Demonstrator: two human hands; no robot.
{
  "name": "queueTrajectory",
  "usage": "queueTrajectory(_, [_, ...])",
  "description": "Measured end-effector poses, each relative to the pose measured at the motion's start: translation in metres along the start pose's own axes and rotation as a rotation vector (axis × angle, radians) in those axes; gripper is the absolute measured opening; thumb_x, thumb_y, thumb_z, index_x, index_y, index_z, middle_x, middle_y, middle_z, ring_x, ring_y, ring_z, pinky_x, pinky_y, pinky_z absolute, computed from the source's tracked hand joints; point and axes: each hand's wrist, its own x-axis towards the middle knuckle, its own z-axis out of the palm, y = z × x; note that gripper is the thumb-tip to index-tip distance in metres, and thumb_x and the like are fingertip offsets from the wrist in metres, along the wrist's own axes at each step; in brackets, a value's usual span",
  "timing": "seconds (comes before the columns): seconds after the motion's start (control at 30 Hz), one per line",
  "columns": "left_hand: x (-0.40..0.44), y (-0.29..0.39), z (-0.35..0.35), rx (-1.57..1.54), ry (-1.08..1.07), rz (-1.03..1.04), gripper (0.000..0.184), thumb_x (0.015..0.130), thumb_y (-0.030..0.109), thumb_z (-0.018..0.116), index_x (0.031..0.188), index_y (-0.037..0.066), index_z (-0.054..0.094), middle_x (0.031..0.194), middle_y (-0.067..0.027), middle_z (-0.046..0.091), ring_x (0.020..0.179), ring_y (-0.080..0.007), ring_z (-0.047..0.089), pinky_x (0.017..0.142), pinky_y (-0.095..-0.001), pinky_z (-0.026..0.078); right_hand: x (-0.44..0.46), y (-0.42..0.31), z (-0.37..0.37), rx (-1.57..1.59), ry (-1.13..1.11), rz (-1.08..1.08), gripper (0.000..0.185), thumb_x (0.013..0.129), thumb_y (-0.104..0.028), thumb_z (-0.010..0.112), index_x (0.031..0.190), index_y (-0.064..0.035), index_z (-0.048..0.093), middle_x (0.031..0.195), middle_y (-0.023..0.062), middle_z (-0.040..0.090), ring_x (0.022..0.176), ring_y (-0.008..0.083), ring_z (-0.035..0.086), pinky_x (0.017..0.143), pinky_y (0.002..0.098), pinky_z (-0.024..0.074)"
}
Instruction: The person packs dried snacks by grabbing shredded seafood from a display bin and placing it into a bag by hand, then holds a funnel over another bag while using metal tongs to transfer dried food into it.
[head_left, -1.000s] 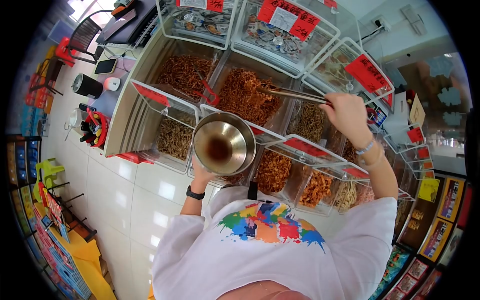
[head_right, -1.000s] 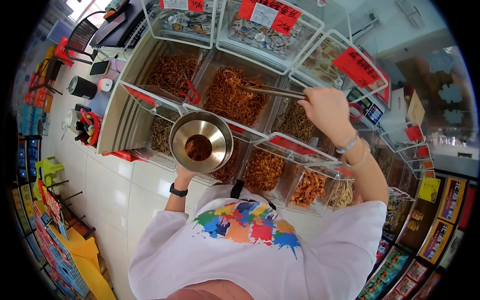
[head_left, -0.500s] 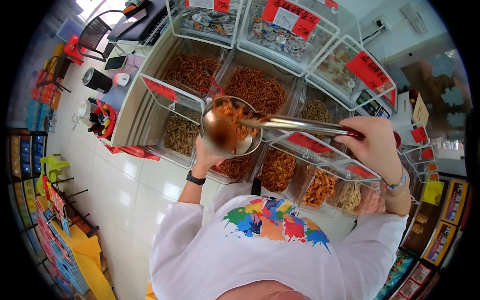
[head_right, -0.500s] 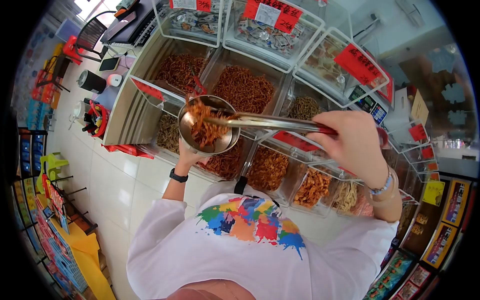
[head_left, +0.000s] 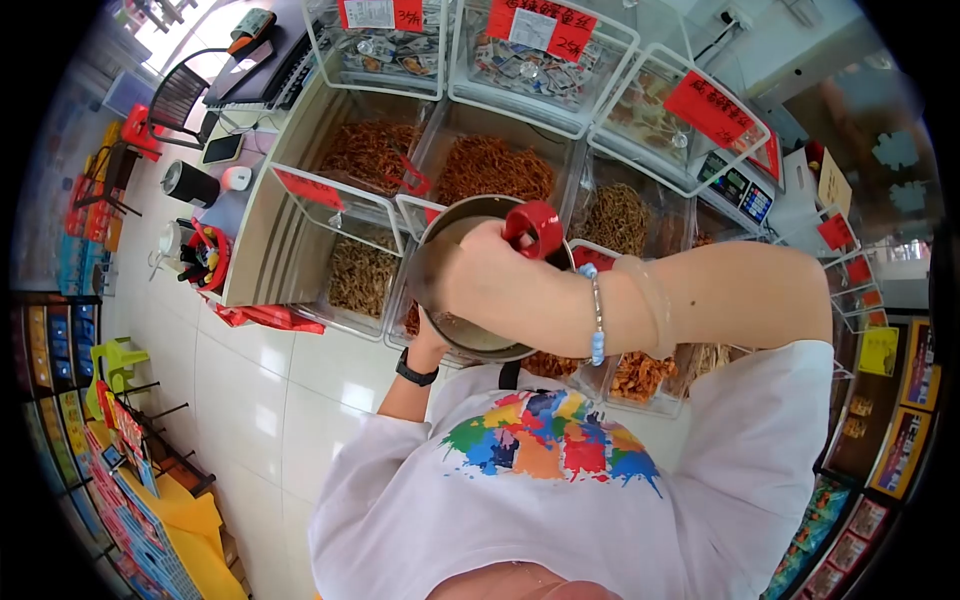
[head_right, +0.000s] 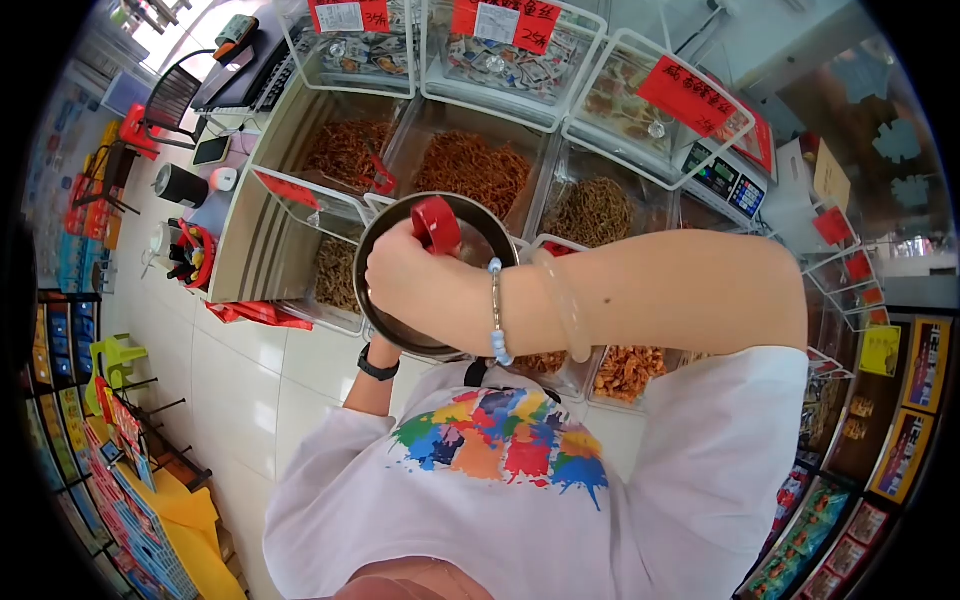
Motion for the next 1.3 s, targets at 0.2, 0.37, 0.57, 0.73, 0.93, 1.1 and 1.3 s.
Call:
queueTrajectory(0.2, [0.0, 0.023, 0.003, -0.076, -0.059, -0.048, 0.081, 0.06, 0.029, 0.091, 0.128, 0.0, 0.057, 0.121, -0.0134, 0.065, 0.111, -0.0253, 0.062, 0.099, -0.0403, 0.048, -0.064, 0.035, -0.047, 0.317, -0.263, 0.125, 0.003, 0.071, -0.013, 0.07, 0.072, -0.0127, 0.071, 0.072, 0.0031, 0.067, 0.074, 0.0197, 0.067, 0.062, 0.0319, 0.0493])
queueTrajectory(0.37, [-0.009, 0.047, 0.048, 0.006, -0.244, 0.095, 0.079, 0.06, 0.023, 0.091, 0.127, -0.001, 0.057, 0.119, -0.0133, 0.067, 0.109, -0.0221, 0.064, 0.096, -0.0383, 0.05, -0.131, 0.026, -0.062, 0.289, -0.207, 0.307, 0.003, 0.068, -0.013, 0.07, 0.069, -0.0111, 0.069, 0.071, 0.0035, 0.066, 0.074, 0.0195, 0.066, 0.064, 0.0308, 0.0485])
queueTrajectory(0.57, [-0.051, 0.04, 0.148, 0.004, -0.36, 0.107, 0.091, 0.051, 0.028, 0.095, 0.128, 0.0, 0.054, 0.122, -0.0107, 0.064, 0.109, -0.0187, 0.063, 0.095, -0.0359, 0.05, -0.192, -0.019, -0.01, 0.261, -0.17, 0.202, 0.003, 0.067, -0.015, 0.071, 0.065, -0.014, 0.07, 0.065, 0.0024, 0.067, 0.066, 0.0186, 0.066, 0.055, 0.0344, 0.0467])
queueTrajectory(0.73, [-0.113, -0.011, 0.226, -0.053, -0.345, -0.029, 0.083, 0.065, 0.023, 0.09, 0.134, 0.001, 0.05, 0.13, -0.0123, 0.06, 0.115, -0.0207, 0.06, 0.098, -0.0373, 0.05, -0.303, -0.037, -0.009, 0.053, -0.325, 0.092, 0.002, 0.069, -0.015, 0.07, 0.067, -0.0152, 0.07, 0.066, 0.001, 0.066, 0.067, 0.0179, 0.065, 0.056, 0.0339, 0.0467])
queueTrajectory(0.93, [-0.151, -0.036, 0.299, -0.4, -0.239, -0.42, 0.069, 0.078, 0.008, 0.08, 0.138, 0.001, 0.047, 0.135, -0.013, 0.057, 0.12, -0.0239, 0.058, 0.102, -0.0397, 0.049, -0.481, -0.02, -0.034, 0.156, -0.042, 0.37, 0.01, 0.068, -0.018, 0.072, 0.074, -0.0147, 0.065, 0.072, 0.0007, 0.059, 0.073, 0.0169, 0.06, 0.063, 0.0302, 0.0472])
queueTrajectory(1.1, [-0.142, -0.026, 0.346, -0.388, -0.29, -0.489, 0.066, 0.076, 0.011, 0.081, 0.133, 0.001, 0.051, 0.131, -0.0123, 0.059, 0.117, -0.024, 0.06, 0.1, -0.0395, 0.05, -0.613, -0.018, -0.049, 0.337, 0.07, 0.722, 0.022, 0.064, -0.018, 0.076, 0.084, -0.0089, 0.072, 0.07, 0.0041, 0.063, 0.071, 0.0198, 0.063, 0.06, 0.033, 0.0471])
queueTrajectory(1.3, [-0.081, 0.039, 0.425, 0.075, -0.521, -0.177, 0.061, 0.073, 0.015, 0.083, 0.126, 0.002, 0.057, 0.125, -0.0116, 0.063, 0.113, -0.0241, 0.062, 0.097, -0.0392, 0.051, -0.794, -0.081, -0.028, 0.591, 0.471, 1.426, 0.041, 0.07, 0.002, 0.076, 0.111, 0.0026, 0.069, 0.079, 0.008, 0.065, 0.069, 0.0139, 0.059, 0.064, 0.0258, 0.046])
